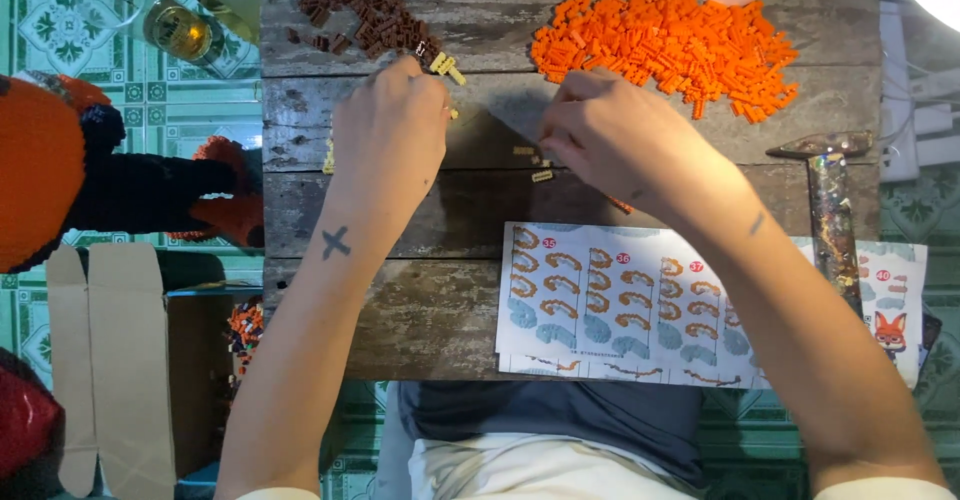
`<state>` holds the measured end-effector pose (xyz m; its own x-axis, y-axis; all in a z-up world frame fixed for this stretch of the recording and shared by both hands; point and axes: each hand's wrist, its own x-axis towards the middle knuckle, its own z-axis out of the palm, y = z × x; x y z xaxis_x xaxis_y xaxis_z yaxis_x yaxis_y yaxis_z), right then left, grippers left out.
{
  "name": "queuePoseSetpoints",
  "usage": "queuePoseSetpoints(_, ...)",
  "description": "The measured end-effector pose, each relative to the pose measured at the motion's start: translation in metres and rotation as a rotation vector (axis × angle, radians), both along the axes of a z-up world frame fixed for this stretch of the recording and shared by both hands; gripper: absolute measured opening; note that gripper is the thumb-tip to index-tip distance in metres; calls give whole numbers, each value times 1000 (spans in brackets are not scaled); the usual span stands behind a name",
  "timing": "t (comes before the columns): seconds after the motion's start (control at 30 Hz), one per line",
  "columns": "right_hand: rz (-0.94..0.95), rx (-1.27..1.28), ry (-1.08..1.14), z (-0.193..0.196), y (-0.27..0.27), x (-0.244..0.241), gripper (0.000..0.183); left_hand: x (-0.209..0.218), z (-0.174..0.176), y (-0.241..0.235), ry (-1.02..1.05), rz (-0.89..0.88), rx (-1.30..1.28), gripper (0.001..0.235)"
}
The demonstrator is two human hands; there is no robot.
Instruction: The person assembles small plastic beads into a curved shape using an instruction sheet as a guide. They pick orange and yellow beads, connect them by hand, and then use a hammer to press the beads together to secure the structure.
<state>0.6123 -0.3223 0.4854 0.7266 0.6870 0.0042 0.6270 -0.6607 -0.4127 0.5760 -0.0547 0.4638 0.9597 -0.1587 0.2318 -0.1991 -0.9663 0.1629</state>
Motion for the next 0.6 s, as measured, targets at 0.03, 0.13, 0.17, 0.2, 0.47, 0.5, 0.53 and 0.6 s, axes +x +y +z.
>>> queuePoseSetpoints(0.03,-1,0,2,0,-4,-1,18,4,-1,-1,2,-1,0,6)
queuePoseSetpoints(0.13,30,59,11,-1,-11,-7,17,10,-4,-2,131,44,-46,12)
queuePoseSetpoints(0.17,28,47,29,-2,-11,-9,17,10,-4,-3,115,57,-20,10)
queuePoseSetpoints(0.2,24,34,48,-2,-13,-12,18,11,-4,-5,100,67,4,9)
queuePoseSetpoints(0.47,42,56,-27,-14,-4,-21,19,7,-12,-4,-39,36,39,13)
queuePoseSetpoints(0.5,57,36,-10,-13,-4,-22,21,6,-11,-4,-69,29,59,14)
queuePoseSetpoints(0.53,56,35,-8,-16,-4,-22,21,6,-11,-4,-66,28,59,14)
queuePoseSetpoints(0.6,81,70,-10,-21,-4,-23,17,6,-11,-4,-76,18,54,14)
